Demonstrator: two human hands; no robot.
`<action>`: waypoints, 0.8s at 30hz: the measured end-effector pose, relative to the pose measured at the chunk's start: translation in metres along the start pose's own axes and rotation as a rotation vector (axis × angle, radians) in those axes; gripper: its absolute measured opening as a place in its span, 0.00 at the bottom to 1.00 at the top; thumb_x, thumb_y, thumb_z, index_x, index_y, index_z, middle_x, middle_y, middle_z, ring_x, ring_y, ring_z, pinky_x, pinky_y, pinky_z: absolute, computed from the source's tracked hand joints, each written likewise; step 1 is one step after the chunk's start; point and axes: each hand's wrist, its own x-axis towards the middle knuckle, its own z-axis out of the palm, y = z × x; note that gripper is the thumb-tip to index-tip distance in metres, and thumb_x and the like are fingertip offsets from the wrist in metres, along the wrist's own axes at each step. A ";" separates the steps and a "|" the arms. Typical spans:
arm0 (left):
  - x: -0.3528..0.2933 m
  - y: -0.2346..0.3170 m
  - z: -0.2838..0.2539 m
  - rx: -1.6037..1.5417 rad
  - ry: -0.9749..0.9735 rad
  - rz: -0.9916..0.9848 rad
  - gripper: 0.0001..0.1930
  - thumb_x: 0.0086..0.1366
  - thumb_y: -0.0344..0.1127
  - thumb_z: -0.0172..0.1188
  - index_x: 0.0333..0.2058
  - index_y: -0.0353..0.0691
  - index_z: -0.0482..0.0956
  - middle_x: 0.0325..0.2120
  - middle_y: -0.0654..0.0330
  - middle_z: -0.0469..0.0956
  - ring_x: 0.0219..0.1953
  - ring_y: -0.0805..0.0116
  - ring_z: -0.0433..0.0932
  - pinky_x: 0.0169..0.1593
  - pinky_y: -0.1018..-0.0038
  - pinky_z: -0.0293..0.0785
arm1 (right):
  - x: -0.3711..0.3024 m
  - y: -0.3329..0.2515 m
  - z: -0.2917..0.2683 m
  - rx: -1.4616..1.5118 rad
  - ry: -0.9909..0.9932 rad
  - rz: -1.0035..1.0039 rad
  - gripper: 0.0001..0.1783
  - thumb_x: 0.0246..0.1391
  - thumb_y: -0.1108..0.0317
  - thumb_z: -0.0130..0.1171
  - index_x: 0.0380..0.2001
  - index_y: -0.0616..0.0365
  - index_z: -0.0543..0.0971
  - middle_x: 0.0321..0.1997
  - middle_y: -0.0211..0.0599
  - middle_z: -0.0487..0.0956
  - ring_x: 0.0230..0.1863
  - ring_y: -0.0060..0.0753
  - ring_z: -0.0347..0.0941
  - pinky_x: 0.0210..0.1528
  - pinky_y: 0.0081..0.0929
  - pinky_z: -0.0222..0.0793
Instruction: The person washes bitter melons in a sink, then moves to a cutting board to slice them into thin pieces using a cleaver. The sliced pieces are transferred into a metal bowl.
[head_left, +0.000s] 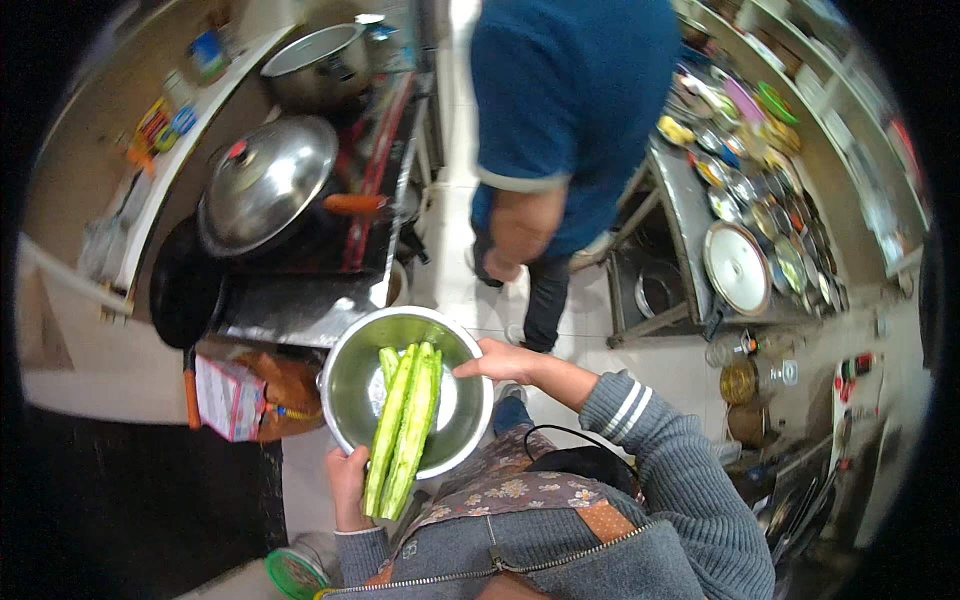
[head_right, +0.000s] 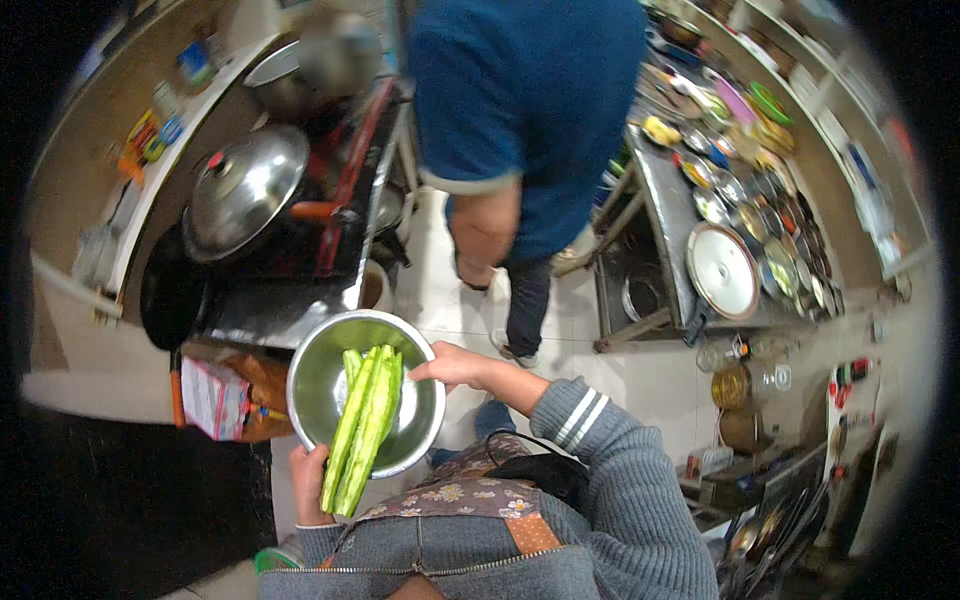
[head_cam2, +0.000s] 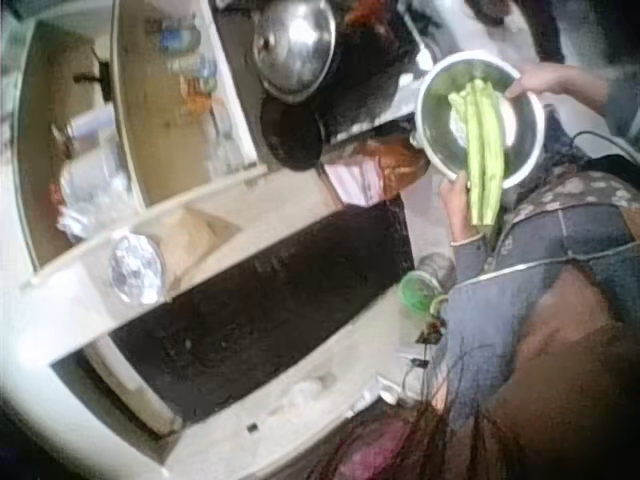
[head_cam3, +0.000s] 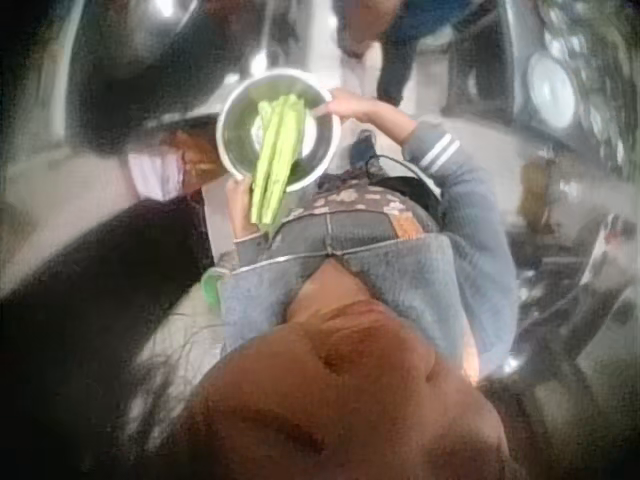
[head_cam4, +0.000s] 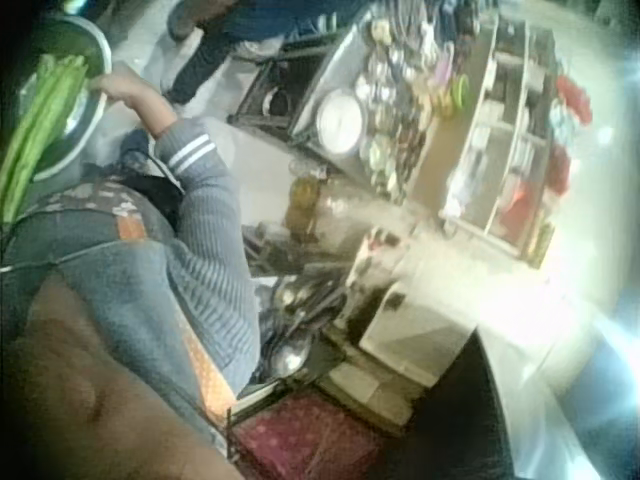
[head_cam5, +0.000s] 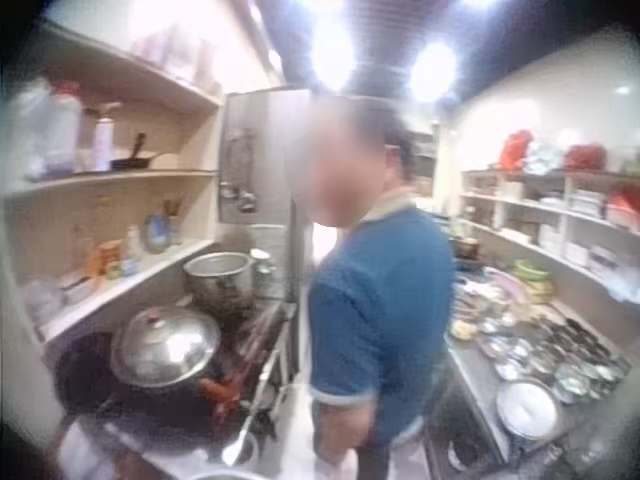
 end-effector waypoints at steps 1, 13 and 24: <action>-0.002 0.007 0.019 0.014 -0.040 -0.019 0.09 0.52 0.24 0.52 0.30 0.28 0.80 0.26 0.61 0.79 0.25 0.75 0.75 0.30 0.77 0.70 | -0.014 0.012 -0.016 0.022 0.065 0.011 0.22 0.47 0.62 0.61 0.46 0.60 0.78 0.36 0.37 0.80 0.33 0.29 0.77 0.29 0.27 0.74; 0.067 0.070 0.295 0.048 -0.698 -0.007 0.10 0.64 0.37 0.57 0.29 0.36 0.77 0.23 0.67 0.77 0.22 0.82 0.71 0.26 0.84 0.66 | -0.138 0.110 -0.220 0.584 0.713 -0.064 0.15 0.39 0.76 0.57 0.35 0.69 0.78 0.29 0.40 0.79 0.26 0.31 0.75 0.26 0.27 0.72; 0.151 0.125 0.442 -0.039 -0.761 -0.181 0.10 0.68 0.35 0.49 0.36 0.33 0.73 0.40 0.47 0.79 0.41 0.59 0.81 0.41 0.70 0.79 | -0.129 0.170 -0.414 1.081 1.138 -0.185 0.11 0.40 0.80 0.55 0.32 0.68 0.74 0.28 0.38 0.74 0.24 0.35 0.70 0.22 0.33 0.65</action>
